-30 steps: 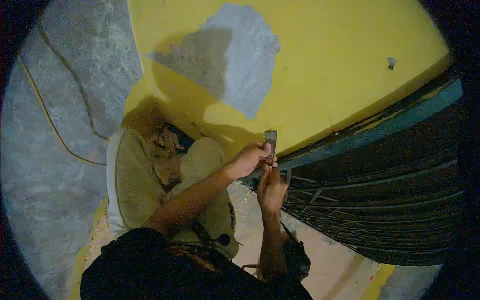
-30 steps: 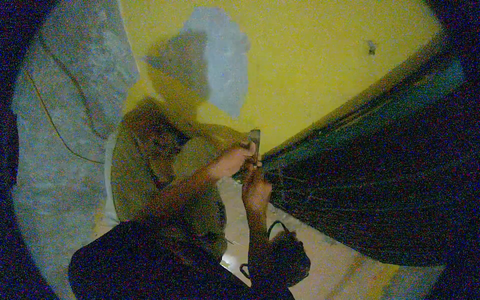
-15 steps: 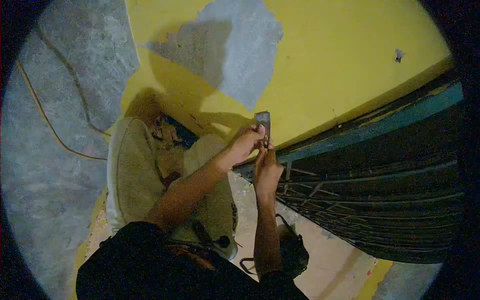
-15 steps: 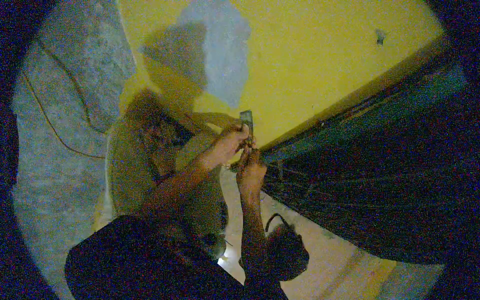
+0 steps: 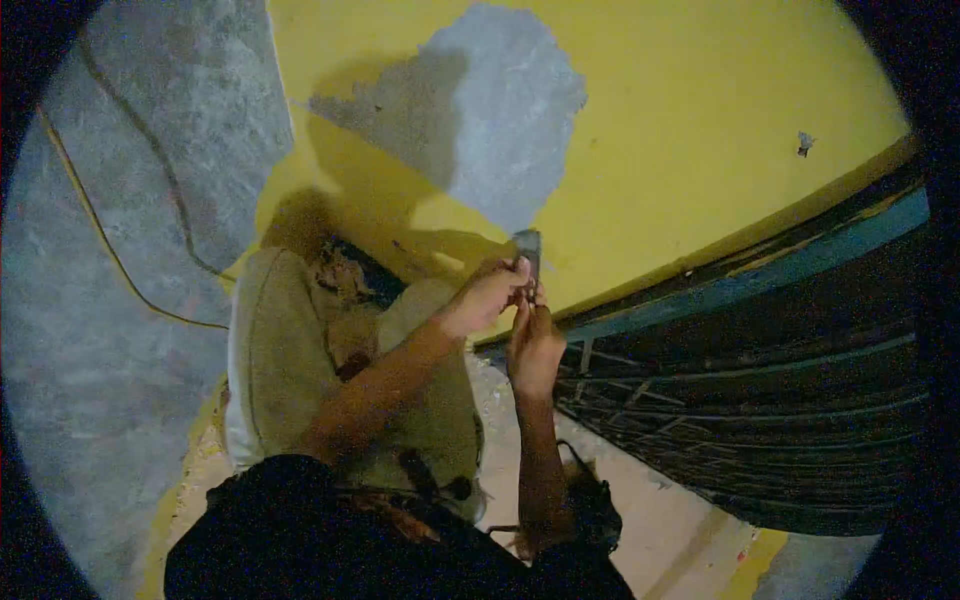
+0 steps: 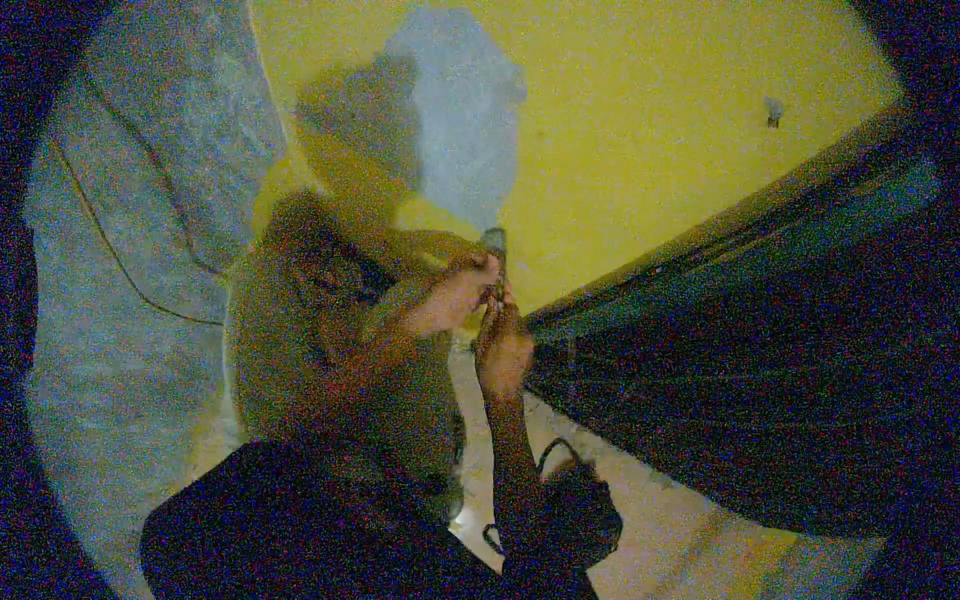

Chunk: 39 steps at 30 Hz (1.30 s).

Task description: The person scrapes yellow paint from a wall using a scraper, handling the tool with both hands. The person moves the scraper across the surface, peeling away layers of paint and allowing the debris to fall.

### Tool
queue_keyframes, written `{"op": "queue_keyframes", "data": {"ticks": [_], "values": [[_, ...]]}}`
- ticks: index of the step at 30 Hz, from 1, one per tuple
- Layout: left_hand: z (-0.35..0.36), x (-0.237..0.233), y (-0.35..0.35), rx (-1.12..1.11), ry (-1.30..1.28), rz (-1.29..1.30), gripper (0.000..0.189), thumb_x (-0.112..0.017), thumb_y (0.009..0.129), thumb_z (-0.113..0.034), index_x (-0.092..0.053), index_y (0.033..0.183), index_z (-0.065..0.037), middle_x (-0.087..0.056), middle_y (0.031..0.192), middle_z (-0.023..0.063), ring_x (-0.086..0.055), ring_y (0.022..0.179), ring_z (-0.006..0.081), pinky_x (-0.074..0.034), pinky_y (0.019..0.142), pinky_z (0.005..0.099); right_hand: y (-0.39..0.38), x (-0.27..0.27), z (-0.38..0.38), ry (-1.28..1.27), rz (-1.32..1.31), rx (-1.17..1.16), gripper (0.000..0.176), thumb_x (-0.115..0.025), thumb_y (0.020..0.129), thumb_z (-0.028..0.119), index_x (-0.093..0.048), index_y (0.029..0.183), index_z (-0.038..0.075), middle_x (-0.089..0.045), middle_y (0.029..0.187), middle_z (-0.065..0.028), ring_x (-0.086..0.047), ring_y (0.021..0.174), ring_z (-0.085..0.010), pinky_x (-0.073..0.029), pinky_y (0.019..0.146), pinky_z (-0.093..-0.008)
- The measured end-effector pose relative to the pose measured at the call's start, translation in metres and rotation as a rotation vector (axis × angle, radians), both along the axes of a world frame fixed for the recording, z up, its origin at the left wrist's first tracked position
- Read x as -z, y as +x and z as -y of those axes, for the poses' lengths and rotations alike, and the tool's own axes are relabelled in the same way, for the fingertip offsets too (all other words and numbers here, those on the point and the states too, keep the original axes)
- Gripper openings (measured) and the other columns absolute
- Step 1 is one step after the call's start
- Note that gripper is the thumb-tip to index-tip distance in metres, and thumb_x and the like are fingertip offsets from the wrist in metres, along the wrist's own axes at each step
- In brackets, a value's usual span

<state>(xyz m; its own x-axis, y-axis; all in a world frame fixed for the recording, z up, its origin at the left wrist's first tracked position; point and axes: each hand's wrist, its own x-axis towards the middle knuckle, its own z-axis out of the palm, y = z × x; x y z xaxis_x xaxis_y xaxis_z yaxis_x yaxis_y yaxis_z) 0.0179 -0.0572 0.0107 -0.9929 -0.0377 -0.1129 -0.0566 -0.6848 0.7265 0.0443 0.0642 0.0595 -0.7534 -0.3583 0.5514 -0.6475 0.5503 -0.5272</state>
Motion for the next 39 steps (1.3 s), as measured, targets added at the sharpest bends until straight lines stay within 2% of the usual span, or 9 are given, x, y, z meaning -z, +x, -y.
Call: {"op": "queue_keyframes", "data": {"ticks": [2,3,9,11,14,20,23,25,39], "values": [[-0.012,0.004,0.011,0.090,-0.134,0.010,0.036,-0.052,0.099,-0.040,-0.061,0.089,-0.006,-0.066,0.079,0.0060,-0.064,0.072,0.0158,-0.050,0.066,0.0298,0.019,0.013,-0.013,0.050,0.069,0.080,0.023,-0.052,0.098,0.018,-0.057,0.111,0.000,-0.064,0.073,-0.0226,-0.062,0.056,-0.0386,-0.049,0.048,-0.0463],[-0.012,-0.021,0.023,0.192,-0.118,0.030,0.039,-0.053,0.098,-0.042,-0.060,0.090,-0.005,-0.066,0.081,0.0066,-0.066,0.077,0.0170,-0.052,0.067,0.0312,0.024,0.012,-0.020,0.049,0.070,0.131,0.023,-0.053,0.097,0.019,-0.057,0.109,-0.001,-0.064,0.074,-0.0226,-0.062,0.054,-0.0384,-0.048,0.047,-0.0466],[-0.040,-0.013,0.012,0.169,0.121,-0.008,0.040,-0.051,0.098,-0.045,-0.059,0.091,-0.007,-0.064,0.084,0.0052,-0.066,0.081,0.0184,-0.052,0.067,0.0320,0.021,-0.006,-0.045,0.079,0.182,0.147,0.025,-0.051,0.098,0.022,-0.058,0.105,-0.001,-0.063,0.074,-0.0212,-0.063,0.059,-0.0399,-0.050,0.052,-0.0479],[-0.041,-0.015,0.011,0.147,0.149,0.059,0.039,-0.052,0.098,-0.045,-0.059,0.090,-0.007,-0.063,0.082,0.0043,-0.065,0.079,0.0180,-0.051,0.066,0.0316,0.016,0.001,-0.048,0.100,0.155,0.122,0.029,-0.050,0.100,0.023,-0.059,0.097,-0.004,-0.063,0.070,-0.0200,-0.062,0.057,-0.0316,-0.046,0.052,-0.0380],[-0.042,-0.006,0.006,0.165,0.196,0.106,0.036,-0.053,0.098,-0.043,-0.059,0.088,-0.009,-0.061,0.079,0.0023,-0.063,0.074,0.0166,-0.049,0.063,0.0306,0.016,0.018,-0.043,0.094,0.184,0.191,0.023,-0.051,0.099,0.019,-0.058,0.094,-0.002,-0.062,0.069,-0.0203,-0.062,0.058,-0.0338,-0.047,0.052,-0.0384],[-0.041,0.000,0.004,0.192,0.197,0.128,0.037,-0.057,0.093,-0.049,-0.058,0.091,-0.013,-0.060,0.075,0.0037,-0.056,0.069,0.0172,-0.044,0.059,0.0316,0.018,0.028,-0.039,0.110,-0.024,0.207,0.010,-0.055,0.096,0.009,-0.058,0.097,-0.001,-0.060,0.069,-0.0201,-0.061,0.058,-0.0379,-0.047,0.051,-0.0413],[-0.040,0.002,0.002,0.167,0.153,0.092,0.035,-0.055,0.095,-0.046,-0.059,0.089,-0.012,-0.060,0.076,0.0036,-0.056,0.069,0.0176,-0.044,0.061,0.0317,0.015,0.026,-0.037,0.113,-0.032,0.201,0.010,-0.055,0.096,0.009,-0.057,0.095,-0.001,-0.059,0.069,-0.0207,-0.060,0.058,-0.0392,-0.046,0.050,-0.0417],[-0.040,-0.002,0.001,0.109,0.176,0.169,0.027,-0.055,0.098,-0.031,-0.058,0.083,-0.009,-0.059,0.072,0.0029,-0.060,0.065,0.0163,-0.046,0.056,0.0302,0.014,0.027,-0.032,0.094,-0.007,0.204,0.011,-0.055,0.096,0.009,-0.057,0.095,-0.001,-0.059,0.069,-0.0207,-0.060,0.058,-0.0391,-0.046,0.050,-0.0418],[-0.054,-0.005,0.000,-0.006,0.036,0.069,0.028,-0.060,0.095,-0.031,-0.061,0.078,-0.009,-0.063,0.071,0.0026,-0.056,0.060,0.0135,-0.042,0.056,0.0274,0.013,0.025,-0.042,0.030,0.014,0.191,0.016,-0.053,0.097,0.014,-0.057,0.099,-0.002,-0.062,0.071,-0.0215,-0.062,0.060,-0.0392,-0.048,0.050,-0.0442]]}}
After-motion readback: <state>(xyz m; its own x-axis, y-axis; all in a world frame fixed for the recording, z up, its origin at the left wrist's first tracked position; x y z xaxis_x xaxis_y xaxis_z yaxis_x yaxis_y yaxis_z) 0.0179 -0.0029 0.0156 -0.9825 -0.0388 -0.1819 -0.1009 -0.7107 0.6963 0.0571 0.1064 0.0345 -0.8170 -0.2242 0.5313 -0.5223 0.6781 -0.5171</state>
